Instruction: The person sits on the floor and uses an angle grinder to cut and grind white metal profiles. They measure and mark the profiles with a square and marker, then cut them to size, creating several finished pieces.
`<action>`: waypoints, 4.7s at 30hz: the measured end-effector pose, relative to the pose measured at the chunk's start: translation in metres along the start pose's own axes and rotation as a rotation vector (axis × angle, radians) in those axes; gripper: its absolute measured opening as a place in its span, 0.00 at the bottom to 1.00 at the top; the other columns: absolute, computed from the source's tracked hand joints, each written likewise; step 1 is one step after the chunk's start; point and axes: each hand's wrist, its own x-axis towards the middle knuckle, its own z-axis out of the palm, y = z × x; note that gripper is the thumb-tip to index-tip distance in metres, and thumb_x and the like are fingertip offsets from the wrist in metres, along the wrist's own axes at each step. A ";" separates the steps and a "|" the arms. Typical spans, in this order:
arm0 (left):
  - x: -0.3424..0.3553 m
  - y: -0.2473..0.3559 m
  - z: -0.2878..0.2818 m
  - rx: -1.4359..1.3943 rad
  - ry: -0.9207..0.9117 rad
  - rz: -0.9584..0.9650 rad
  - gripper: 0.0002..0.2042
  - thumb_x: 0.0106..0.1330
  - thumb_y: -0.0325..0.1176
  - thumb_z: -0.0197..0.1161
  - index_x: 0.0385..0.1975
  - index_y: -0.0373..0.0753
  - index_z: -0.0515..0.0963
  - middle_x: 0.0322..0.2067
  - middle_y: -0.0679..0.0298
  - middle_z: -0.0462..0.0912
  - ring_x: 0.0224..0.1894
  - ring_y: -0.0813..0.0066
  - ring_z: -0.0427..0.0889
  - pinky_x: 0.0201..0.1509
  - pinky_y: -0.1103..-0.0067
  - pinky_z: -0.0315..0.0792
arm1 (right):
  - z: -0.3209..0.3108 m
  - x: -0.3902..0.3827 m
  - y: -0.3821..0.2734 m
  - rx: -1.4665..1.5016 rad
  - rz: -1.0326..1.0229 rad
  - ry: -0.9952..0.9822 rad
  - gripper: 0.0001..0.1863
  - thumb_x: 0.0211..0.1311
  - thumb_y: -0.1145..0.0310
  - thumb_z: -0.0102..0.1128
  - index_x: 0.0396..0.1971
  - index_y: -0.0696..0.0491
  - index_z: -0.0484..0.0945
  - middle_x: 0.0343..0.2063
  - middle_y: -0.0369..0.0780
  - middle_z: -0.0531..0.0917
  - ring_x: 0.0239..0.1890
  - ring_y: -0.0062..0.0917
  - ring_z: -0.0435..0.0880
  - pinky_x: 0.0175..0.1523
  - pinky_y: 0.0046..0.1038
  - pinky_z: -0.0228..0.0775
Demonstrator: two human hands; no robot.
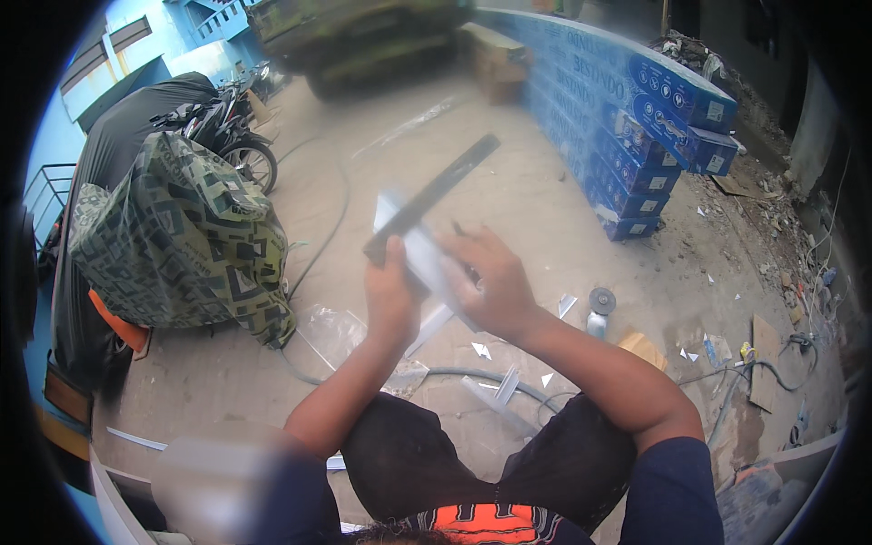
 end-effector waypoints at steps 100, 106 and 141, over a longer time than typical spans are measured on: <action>0.000 -0.013 0.019 0.906 -0.173 0.231 0.18 0.78 0.35 0.62 0.56 0.24 0.81 0.38 0.41 0.89 0.43 0.44 0.93 0.50 0.57 0.86 | 0.023 -0.045 0.103 0.605 0.676 -0.394 0.24 0.62 0.78 0.70 0.59 0.62 0.77 0.51 0.42 0.86 0.50 0.27 0.89 0.51 0.31 0.84; 0.001 -0.012 0.020 0.860 -0.177 0.176 0.18 0.77 0.35 0.62 0.56 0.26 0.82 0.37 0.42 0.89 0.43 0.43 0.92 0.51 0.55 0.84 | 0.022 -0.046 0.103 0.624 0.680 -0.403 0.24 0.64 0.76 0.70 0.60 0.61 0.77 0.52 0.42 0.86 0.51 0.28 0.89 0.54 0.32 0.84; -0.003 0.000 0.009 0.690 -0.174 0.150 0.17 0.76 0.33 0.64 0.58 0.29 0.83 0.34 0.51 0.90 0.37 0.63 0.89 0.45 0.66 0.80 | -0.024 0.016 0.026 -0.316 -0.294 0.081 0.09 0.66 0.74 0.73 0.45 0.51 0.87 0.37 0.41 0.89 0.37 0.38 0.90 0.41 0.37 0.83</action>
